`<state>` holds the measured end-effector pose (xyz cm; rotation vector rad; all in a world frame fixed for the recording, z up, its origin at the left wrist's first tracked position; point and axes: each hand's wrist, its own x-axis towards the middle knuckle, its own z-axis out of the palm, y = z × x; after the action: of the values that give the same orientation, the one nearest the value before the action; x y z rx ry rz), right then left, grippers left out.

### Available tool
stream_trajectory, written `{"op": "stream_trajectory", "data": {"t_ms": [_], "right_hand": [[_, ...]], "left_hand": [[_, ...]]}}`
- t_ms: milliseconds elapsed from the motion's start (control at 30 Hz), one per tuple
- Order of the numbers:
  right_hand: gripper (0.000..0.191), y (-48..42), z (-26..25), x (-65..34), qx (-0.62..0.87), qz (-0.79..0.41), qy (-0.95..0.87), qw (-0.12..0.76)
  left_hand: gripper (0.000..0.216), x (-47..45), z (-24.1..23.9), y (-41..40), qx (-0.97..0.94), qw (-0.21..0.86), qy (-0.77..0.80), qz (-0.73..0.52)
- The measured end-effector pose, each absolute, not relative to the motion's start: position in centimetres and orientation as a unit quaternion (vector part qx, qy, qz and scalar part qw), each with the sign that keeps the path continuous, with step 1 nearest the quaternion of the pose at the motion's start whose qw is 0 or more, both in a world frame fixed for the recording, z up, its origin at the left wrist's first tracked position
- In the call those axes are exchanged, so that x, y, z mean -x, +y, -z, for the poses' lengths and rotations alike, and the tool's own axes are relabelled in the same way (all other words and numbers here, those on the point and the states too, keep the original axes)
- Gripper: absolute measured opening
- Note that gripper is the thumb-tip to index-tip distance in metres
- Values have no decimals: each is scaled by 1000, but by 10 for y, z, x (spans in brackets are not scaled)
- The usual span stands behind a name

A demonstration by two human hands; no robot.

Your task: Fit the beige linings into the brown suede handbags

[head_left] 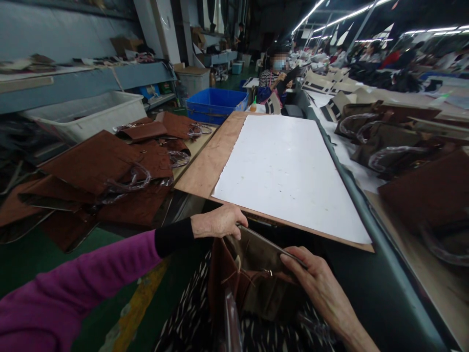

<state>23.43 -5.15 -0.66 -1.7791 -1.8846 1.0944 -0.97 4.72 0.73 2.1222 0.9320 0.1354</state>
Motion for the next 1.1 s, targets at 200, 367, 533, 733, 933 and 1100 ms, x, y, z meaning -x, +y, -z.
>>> {"op": "stream_trajectory", "data": {"t_ms": [200, 367, 533, 733, 933, 1100], "right_hand": [[32, -53, 4, -233, 624, -388, -658, 167], [33, -54, 5, -233, 627, -386, -654, 172], [31, -54, 3, -232, 631, -379, -656, 167], [29, -55, 3, -232, 637, -371, -654, 168], [31, -52, 2, -231, 632, -379, -652, 176], [30, -50, 0, -231, 624, -396, -647, 189]], "left_hand": [[16, 3, -8, 48, -816, 411, 405, -41], [15, -1, -9, 49, -815, 401, 415, -44], [13, -2, -9, 48, -804, 401, 435, -55], [10, -2, -7, 48, -809, 396, 431, -64], [8, -1, -2, 49, -815, 377, 433, -72], [7, -2, -1, 49, -815, 376, 436, -69]]}}
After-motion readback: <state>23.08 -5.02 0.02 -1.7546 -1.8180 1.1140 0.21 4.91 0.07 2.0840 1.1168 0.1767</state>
